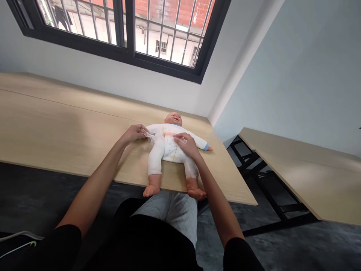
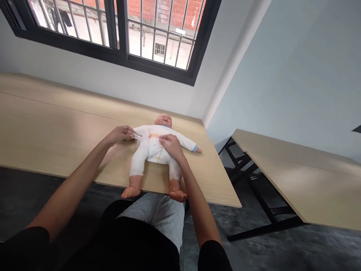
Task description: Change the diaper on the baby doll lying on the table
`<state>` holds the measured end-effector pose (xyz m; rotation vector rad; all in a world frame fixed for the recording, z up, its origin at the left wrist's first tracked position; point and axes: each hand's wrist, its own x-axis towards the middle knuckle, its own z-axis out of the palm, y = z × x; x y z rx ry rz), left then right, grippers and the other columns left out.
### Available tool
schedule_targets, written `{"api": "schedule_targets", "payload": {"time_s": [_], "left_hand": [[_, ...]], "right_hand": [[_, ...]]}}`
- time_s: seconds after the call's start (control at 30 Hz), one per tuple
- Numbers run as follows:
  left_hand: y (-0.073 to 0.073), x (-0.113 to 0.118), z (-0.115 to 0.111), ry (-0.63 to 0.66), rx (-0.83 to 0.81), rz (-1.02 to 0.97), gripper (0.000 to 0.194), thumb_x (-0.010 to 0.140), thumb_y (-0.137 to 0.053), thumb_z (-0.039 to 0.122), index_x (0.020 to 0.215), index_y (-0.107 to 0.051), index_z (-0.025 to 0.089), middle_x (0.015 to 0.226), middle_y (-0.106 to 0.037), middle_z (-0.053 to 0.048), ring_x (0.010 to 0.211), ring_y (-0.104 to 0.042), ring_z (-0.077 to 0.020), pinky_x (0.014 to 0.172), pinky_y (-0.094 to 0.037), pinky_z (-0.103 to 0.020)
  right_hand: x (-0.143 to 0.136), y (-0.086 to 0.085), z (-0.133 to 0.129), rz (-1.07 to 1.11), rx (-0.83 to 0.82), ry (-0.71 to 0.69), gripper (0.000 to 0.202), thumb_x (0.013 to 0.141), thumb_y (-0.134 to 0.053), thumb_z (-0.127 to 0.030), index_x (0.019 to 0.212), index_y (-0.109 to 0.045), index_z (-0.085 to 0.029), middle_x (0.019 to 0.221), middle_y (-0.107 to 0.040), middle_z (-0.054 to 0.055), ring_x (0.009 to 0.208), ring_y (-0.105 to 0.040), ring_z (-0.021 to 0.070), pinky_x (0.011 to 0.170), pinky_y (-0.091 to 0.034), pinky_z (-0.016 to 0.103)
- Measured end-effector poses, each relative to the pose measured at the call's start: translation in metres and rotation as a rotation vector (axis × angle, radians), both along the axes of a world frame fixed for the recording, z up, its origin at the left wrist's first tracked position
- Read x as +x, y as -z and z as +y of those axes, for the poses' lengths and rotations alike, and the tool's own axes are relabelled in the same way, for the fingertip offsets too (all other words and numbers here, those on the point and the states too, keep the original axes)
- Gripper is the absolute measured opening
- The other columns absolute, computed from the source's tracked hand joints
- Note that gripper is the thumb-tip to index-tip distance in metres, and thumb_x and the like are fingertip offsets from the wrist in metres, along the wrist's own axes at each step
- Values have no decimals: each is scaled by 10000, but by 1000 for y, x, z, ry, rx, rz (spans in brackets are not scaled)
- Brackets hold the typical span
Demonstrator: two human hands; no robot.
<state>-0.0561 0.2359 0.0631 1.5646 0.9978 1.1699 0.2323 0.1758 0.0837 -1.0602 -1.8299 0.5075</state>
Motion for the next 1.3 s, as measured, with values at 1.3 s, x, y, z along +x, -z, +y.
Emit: {"api": "schedule_targets", "payload": {"time_s": [1.3], "left_hand": [[-5, 86, -22, 103, 52, -261, 311, 645, -751, 323, 824, -535, 190, 717, -609, 27, 614, -548, -103, 578, -393, -215]], "right_hand": [[-57, 17, 38, 277, -104, -56, 460, 625, -681, -296, 1055, -564, -180, 955, -557, 25, 871, -557, 162, 820, -505, 288]]}}
